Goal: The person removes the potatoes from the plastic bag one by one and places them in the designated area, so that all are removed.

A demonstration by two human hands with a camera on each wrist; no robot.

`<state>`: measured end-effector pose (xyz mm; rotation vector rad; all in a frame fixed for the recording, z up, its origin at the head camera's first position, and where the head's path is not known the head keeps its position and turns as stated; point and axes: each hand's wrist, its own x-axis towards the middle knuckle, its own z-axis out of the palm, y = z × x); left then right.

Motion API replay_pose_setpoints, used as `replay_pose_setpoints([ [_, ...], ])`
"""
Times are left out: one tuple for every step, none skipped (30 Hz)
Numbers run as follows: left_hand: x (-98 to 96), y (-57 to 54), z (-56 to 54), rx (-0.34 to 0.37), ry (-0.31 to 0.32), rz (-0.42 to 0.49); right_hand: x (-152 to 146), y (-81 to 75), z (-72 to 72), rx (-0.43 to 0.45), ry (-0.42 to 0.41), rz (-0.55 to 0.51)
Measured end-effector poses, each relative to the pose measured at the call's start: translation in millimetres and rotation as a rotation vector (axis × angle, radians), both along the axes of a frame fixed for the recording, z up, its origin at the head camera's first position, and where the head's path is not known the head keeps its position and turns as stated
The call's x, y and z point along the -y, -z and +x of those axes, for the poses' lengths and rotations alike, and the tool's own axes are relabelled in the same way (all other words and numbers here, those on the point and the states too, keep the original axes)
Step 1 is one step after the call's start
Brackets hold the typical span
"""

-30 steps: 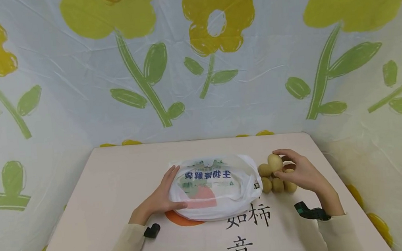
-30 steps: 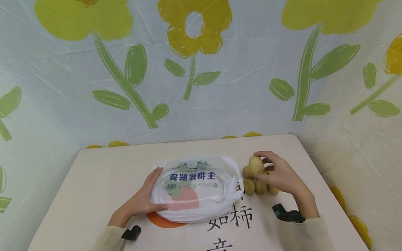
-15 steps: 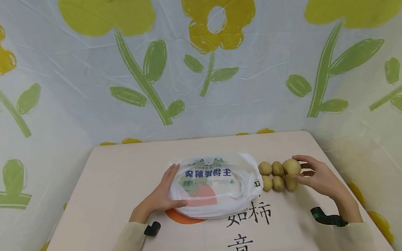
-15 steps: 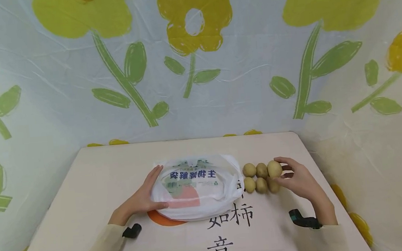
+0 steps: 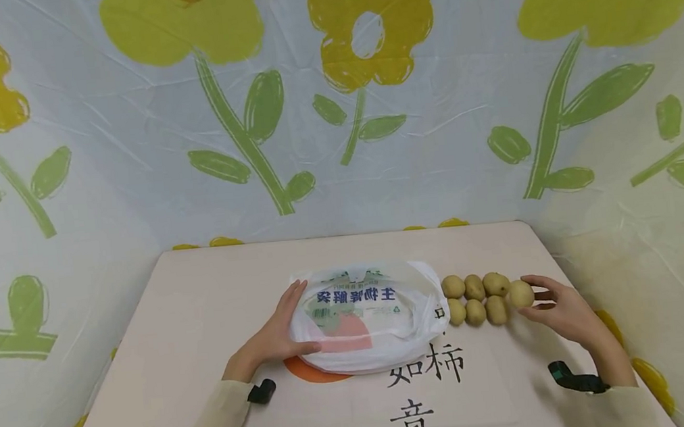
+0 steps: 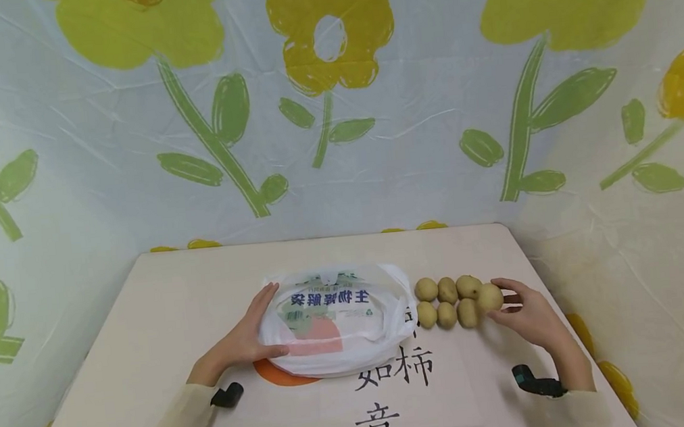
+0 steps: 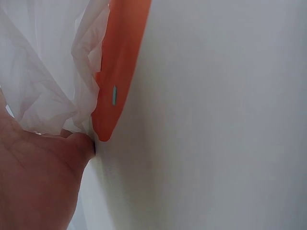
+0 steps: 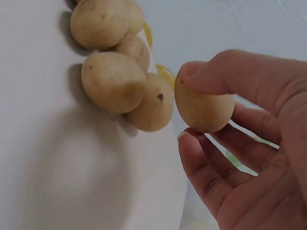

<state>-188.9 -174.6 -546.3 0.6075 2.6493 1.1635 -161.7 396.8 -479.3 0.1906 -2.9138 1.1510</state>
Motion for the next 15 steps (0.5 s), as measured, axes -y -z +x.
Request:
replay_pose_setpoints([
  [-0.2,-0.9,0.2,0.001,0.001,-0.001,-1.4,1.1,0.4,0.000,0.007,-0.002],
  [-0.2,-1.6,0.5,0.001,0.001,-0.004,-2.8,2.0,0.8,0.002,0.012,-0.005],
  [-0.3,-2.3,0.7,0.005,0.001,-0.007,-4.0,2.7,1.1,0.005,0.017,-0.009],
  [-0.3,-2.6,0.9,0.005,0.002,-0.008,-4.9,3.0,1.6,0.011,0.022,-0.013],
  [-0.2,-3.4,1.1,0.006,0.004,-0.010,-5.9,3.3,1.9,0.016,0.025,-0.012],
  [-0.1,-3.9,1.5,0.008,0.005,-0.011,-7.1,3.9,2.0,0.020,0.027,-0.011],
  [-0.2,-4.5,1.9,0.011,0.006,-0.009,-8.1,4.0,2.2,0.026,0.029,-0.010],
  [-0.2,-4.6,2.1,0.011,0.006,-0.010,-9.4,4.7,2.2,0.030,0.029,-0.012],
  [-0.4,-4.9,2.2,0.012,0.005,-0.010,-10.6,5.3,2.4,0.034,0.029,-0.010],
  [-0.5,-4.9,2.2,0.011,0.006,-0.010,-11.8,6.1,2.5,0.037,0.031,-0.010],
  [-0.7,-4.7,2.2,0.011,0.005,-0.012,-13.2,6.9,2.5,0.037,0.025,-0.006],
  [-0.8,-4.5,2.1,0.009,0.006,-0.012,-14.0,8.0,2.6,0.039,0.027,-0.006],
  [-1.0,-4.3,2.0,0.010,0.006,-0.015,-15.0,9.1,2.5,0.041,0.021,-0.001],
  [-1.1,-4.2,2.0,0.008,0.005,-0.016,-15.4,10.7,2.4,0.044,0.023,0.001],
  [-1.3,-4.2,1.9,0.007,0.005,-0.018,-16.1,12.2,2.0,0.047,0.016,0.008],
])
